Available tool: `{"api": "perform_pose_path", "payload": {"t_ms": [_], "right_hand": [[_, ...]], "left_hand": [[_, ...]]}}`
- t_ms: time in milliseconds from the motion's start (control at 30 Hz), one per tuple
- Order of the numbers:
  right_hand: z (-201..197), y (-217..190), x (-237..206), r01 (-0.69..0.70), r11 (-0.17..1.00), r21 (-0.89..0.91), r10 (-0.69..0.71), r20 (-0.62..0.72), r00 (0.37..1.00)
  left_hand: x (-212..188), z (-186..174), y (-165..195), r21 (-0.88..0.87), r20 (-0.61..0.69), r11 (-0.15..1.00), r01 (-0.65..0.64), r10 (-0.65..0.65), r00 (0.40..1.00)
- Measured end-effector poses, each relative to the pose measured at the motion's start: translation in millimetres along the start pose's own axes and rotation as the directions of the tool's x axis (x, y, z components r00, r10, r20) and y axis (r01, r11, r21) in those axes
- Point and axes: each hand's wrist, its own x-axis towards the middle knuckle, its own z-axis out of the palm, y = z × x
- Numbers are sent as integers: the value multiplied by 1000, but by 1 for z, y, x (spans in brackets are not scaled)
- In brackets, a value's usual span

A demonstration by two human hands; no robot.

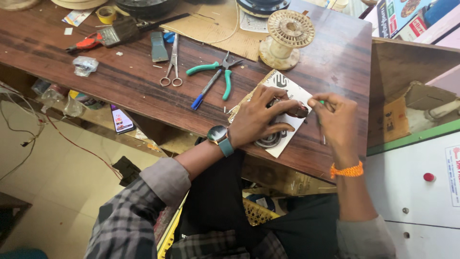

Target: The person sits at a workbench and assembles a small mechanical component, holding the part with one hand while using a green-handled screwdriver with the other to tighten it. They repeatedly reposition the part and manipulate small pieces by hand as they work on it.

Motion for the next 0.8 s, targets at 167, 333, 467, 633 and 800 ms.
{"api": "perform_pose_path", "payload": {"t_ms": [167, 333, 467, 633, 800], "right_hand": [[-26, 20, -22, 20, 989, 149, -23, 17, 1000], [-21, 26, -54, 239, 971, 2, -239, 24, 971], [-5, 23, -60, 397, 916, 65, -397, -13, 918], [2, 21, -63, 374, 926, 58, -373, -23, 927], [7, 25, -67, 422, 905, 50, -422, -22, 906]], "left_hand": [[3, 8, 7, 10, -1, 997, 72, -72, 997], [3, 14, 10, 10, -56, 998, 59, -58, 997], [3, 16, 9, 36, -57, 998, 48, -46, 997], [2, 18, 9, 40, -54, 997, 59, -56, 997], [0, 19, 6, 25, -51, 998, 57, -56, 997]]}}
